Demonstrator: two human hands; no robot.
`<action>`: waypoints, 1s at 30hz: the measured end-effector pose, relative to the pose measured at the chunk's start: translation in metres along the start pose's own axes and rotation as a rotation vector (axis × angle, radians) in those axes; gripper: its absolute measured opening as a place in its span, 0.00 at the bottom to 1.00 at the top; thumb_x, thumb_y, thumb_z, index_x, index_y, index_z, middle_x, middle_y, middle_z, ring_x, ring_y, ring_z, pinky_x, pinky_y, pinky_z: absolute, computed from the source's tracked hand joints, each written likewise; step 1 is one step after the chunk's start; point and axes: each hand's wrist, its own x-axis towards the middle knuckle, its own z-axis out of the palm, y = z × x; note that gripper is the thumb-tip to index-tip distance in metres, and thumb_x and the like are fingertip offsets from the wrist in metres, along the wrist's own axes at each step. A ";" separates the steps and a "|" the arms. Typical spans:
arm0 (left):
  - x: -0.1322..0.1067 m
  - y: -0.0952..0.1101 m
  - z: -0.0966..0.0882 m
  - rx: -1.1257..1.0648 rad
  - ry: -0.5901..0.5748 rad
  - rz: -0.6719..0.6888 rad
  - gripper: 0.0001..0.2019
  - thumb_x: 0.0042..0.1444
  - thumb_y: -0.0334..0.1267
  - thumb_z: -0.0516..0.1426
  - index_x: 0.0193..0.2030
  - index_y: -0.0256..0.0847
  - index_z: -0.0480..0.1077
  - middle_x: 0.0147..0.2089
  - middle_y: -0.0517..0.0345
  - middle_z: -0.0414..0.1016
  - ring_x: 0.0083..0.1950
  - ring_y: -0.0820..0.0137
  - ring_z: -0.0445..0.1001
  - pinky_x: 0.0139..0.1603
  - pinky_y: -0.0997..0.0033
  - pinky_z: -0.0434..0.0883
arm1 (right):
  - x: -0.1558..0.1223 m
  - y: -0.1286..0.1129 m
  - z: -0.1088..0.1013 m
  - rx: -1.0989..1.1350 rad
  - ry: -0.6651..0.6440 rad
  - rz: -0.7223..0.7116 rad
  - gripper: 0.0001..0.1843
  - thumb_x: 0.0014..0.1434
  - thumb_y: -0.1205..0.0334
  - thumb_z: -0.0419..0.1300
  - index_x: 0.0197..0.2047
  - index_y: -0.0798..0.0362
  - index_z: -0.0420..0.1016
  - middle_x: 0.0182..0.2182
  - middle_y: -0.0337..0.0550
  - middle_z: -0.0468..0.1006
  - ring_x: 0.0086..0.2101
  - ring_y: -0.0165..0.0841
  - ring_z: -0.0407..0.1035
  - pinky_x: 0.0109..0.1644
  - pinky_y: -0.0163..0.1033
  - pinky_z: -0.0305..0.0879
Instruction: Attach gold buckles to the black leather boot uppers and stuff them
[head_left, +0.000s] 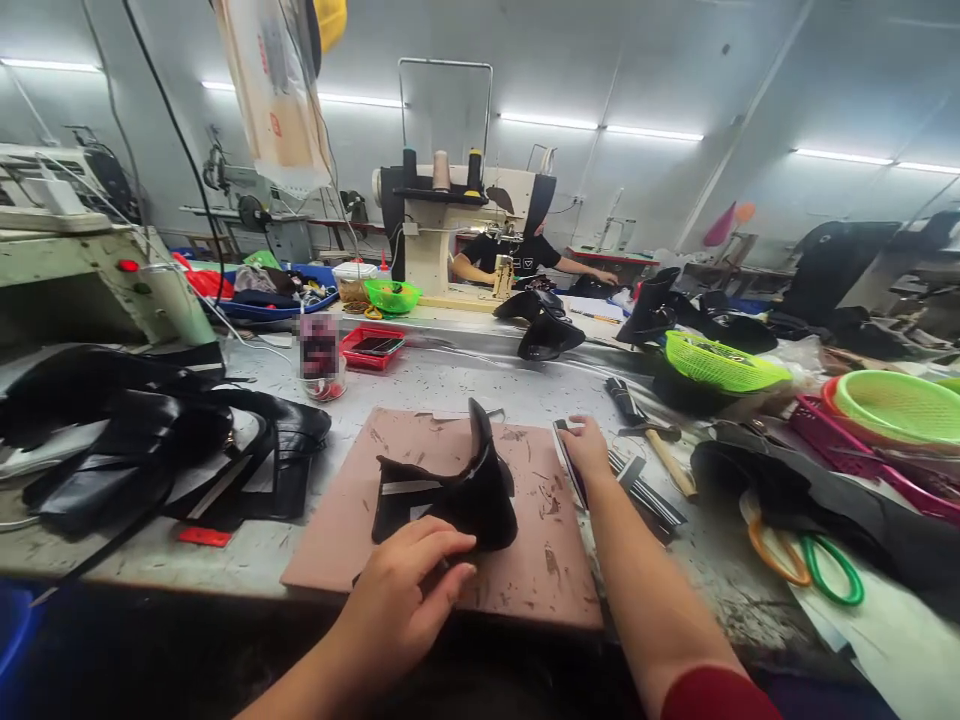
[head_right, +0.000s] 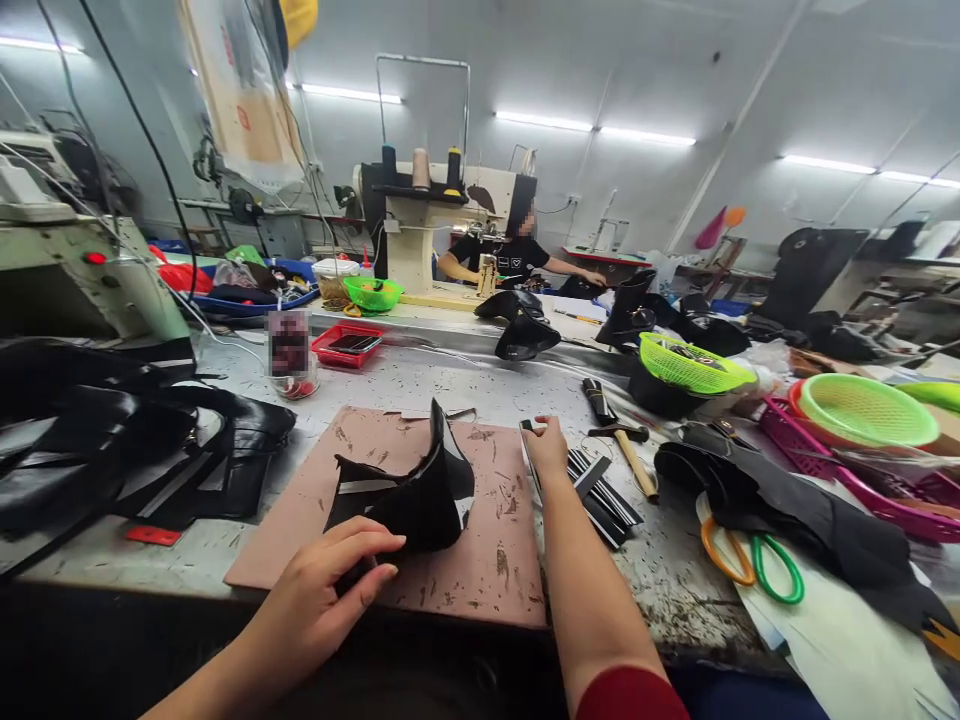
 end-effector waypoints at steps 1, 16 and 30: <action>0.001 0.000 -0.002 -0.052 -0.005 -0.067 0.09 0.55 0.35 0.53 0.39 0.41 0.73 0.36 0.54 0.75 0.36 0.69 0.73 0.37 0.72 0.72 | -0.014 -0.005 0.000 0.060 -0.039 -0.049 0.15 0.59 0.66 0.51 0.51 0.55 0.59 0.38 0.44 0.73 0.35 0.32 0.71 0.40 0.39 0.67; -0.002 0.002 0.018 -1.004 -0.186 -0.724 0.14 0.45 0.46 0.59 0.24 0.37 0.62 0.16 0.67 0.60 0.15 0.82 0.54 0.13 0.83 0.48 | -0.181 -0.032 -0.007 0.203 -0.100 -1.121 0.05 0.57 0.68 0.55 0.32 0.50 0.70 0.35 0.44 0.73 0.33 0.32 0.70 0.35 0.36 0.69; -0.030 0.009 0.014 -1.171 -0.177 -0.913 0.13 0.40 0.43 0.60 0.25 0.37 0.60 0.18 0.66 0.64 0.18 0.81 0.62 0.14 0.85 0.51 | -0.207 -0.020 0.001 0.525 -0.412 -0.942 0.08 0.62 0.59 0.51 0.31 0.50 0.61 0.40 0.47 0.73 0.42 0.36 0.70 0.45 0.43 0.69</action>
